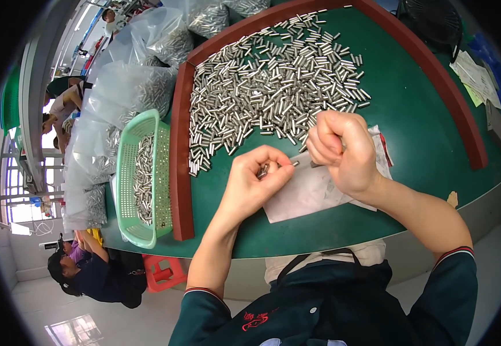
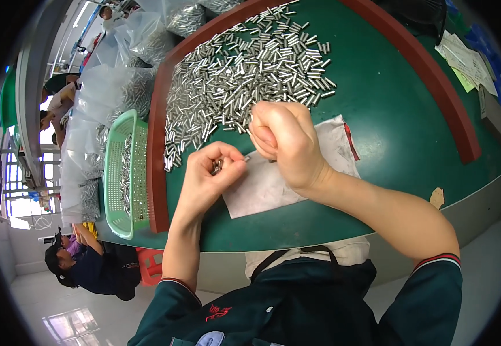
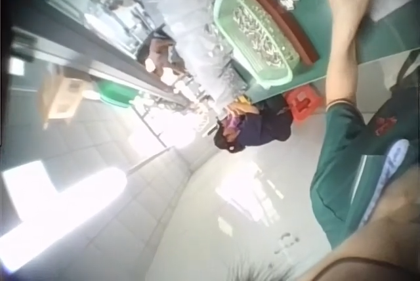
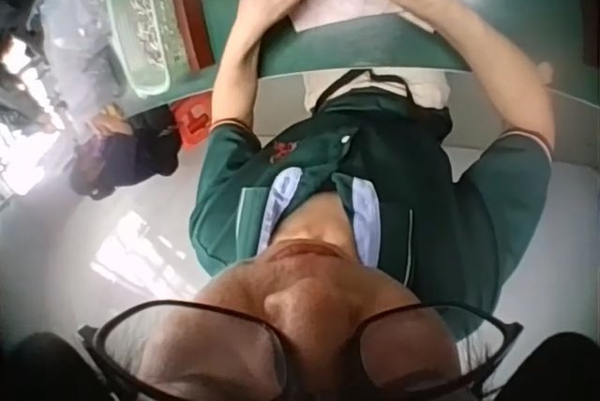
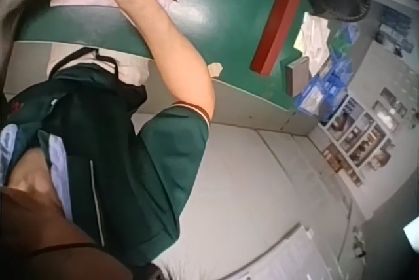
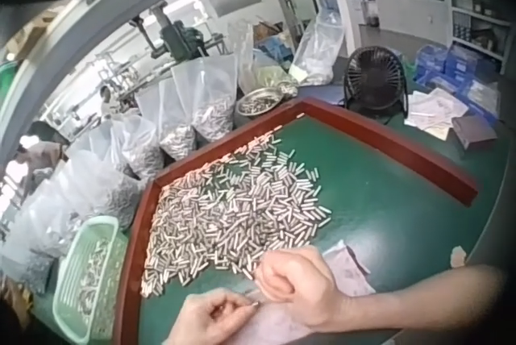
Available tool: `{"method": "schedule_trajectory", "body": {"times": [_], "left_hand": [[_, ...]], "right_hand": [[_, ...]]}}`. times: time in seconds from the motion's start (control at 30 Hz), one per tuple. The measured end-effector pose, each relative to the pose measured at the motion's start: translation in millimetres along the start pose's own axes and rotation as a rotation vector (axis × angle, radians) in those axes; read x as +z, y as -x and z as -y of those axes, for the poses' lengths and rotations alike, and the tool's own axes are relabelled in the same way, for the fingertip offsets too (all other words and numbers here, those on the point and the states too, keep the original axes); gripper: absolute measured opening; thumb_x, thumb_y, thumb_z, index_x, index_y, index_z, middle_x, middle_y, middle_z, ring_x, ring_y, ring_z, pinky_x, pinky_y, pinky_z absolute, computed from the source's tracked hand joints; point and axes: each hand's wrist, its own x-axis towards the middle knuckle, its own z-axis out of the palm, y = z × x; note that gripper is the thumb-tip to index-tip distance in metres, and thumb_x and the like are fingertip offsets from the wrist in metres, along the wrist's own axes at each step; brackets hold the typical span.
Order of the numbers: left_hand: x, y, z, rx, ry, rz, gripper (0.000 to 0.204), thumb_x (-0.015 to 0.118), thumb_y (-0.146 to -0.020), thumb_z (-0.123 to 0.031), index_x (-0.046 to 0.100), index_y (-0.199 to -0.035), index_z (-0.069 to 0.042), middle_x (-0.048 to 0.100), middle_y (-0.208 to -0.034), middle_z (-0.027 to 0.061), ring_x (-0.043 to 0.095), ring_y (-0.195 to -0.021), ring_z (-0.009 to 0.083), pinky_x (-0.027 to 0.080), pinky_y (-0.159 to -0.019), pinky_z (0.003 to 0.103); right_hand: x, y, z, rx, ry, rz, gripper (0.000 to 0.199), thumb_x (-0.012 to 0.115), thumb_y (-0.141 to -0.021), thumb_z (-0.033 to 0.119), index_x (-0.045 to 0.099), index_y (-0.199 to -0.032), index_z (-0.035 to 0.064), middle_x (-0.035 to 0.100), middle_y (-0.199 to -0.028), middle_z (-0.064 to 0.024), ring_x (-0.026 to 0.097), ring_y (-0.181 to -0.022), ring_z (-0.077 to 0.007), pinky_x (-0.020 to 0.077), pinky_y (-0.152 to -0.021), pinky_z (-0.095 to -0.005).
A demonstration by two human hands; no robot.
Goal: Inspecting small cylindrical metal components on a workbench using a scribe tool.
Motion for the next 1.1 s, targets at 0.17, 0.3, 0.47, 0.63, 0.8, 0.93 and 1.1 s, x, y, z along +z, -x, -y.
{"method": "schedule_trajectory", "body": {"times": [0.17, 0.3, 0.47, 0.63, 0.8, 0.93, 1.1], "left_hand": [[-27.7, -7.1, 16.5, -0.106, 0.988, 0.155, 0.007, 0.055, -0.082, -0.012, 0.051, -0.083, -0.007, 0.047, -0.074, 0.0026, 0.029, -0.054, 0.0039, 0.027, -0.050, 0.017], [-29.9, -12.7, 26.7, -0.134, 1.079, 0.151, 0.018, 0.051, -0.084, -0.009, 0.054, -0.100, -0.002, 0.050, -0.076, 0.0025, 0.032, -0.054, 0.0049, 0.028, -0.050, 0.018], [-29.5, -13.1, 23.0, -0.150, 1.066, 0.114, 0.018, 0.049, -0.085, -0.013, 0.054, -0.099, -0.002, 0.050, -0.075, 0.0023, 0.034, -0.055, 0.0055, 0.028, -0.050, 0.019], [-33.1, -15.5, 25.0, -0.115, 0.931, -0.053, 0.028, 0.040, -0.090, -0.026, 0.050, -0.076, -0.004, 0.044, -0.063, 0.0019, 0.034, -0.051, 0.0070, 0.026, -0.044, 0.021], [-18.8, -24.4, 24.4, 0.058, 0.029, -0.348, 0.017, 0.058, -0.081, -0.016, 0.061, -0.074, 0.000, 0.049, -0.056, -0.0016, 0.042, -0.050, 0.0058, 0.031, -0.045, 0.020], [-6.2, -27.3, 25.9, 0.202, -0.571, -0.389, 0.012, 0.062, -0.075, -0.012, 0.059, -0.082, -0.002, 0.047, -0.050, 0.0042, 0.046, -0.044, 0.0142, 0.036, -0.044, 0.029], [-8.5, -29.2, 33.1, 0.308, -0.743, -0.394, 0.015, 0.065, -0.072, -0.014, 0.057, -0.080, -0.004, 0.048, -0.051, 0.0093, 0.049, -0.043, 0.0235, 0.037, -0.043, 0.033]], "right_hand": [[-1.4, -0.5, -5.3, 0.030, 0.033, -0.004, 0.034, 0.033, -0.082, 0.015, 0.026, -0.050, 0.0085, 0.026, -0.043, 0.0012, 0.021, -0.040, -0.0069, 0.0168, -0.040, -0.0235], [-1.1, 1.0, -4.3, 0.051, 0.052, -0.023, 0.035, 0.033, -0.082, 0.018, 0.026, -0.049, 0.0090, 0.025, -0.042, 0.0012, 0.020, -0.040, -0.0072, 0.0170, -0.040, -0.0237], [-1.7, -1.4, -4.5, 0.068, 0.033, -0.026, 0.036, 0.034, -0.083, 0.020, 0.026, -0.049, 0.0091, 0.025, -0.042, 0.0014, 0.019, -0.039, -0.0071, 0.0165, -0.040, -0.0239], [-1.5, -0.9, -4.4, 0.062, 0.041, -0.021, 0.036, 0.033, -0.083, 0.019, 0.026, -0.049, 0.0091, 0.025, -0.042, 0.0013, 0.018, -0.039, -0.0069, 0.0162, -0.040, -0.0239], [-1.4, -1.2, -5.2, 0.057, 0.044, -0.025, 0.035, 0.033, -0.083, 0.018, 0.026, -0.049, 0.0092, 0.025, -0.042, 0.0013, 0.018, -0.039, -0.0068, 0.0163, -0.040, -0.0237], [-0.6, -1.0, -4.3, 0.054, 0.043, -0.031, 0.035, 0.033, -0.083, 0.018, 0.026, -0.049, 0.0094, 0.025, -0.042, 0.0013, 0.019, -0.039, -0.0067, 0.0163, -0.040, -0.0234], [0.4, -2.5, -4.1, 0.057, 0.048, -0.033, 0.035, 0.033, -0.083, 0.018, 0.026, -0.049, 0.0096, 0.025, -0.042, 0.0013, 0.019, -0.039, -0.0067, 0.0164, -0.040, -0.0233]]}}
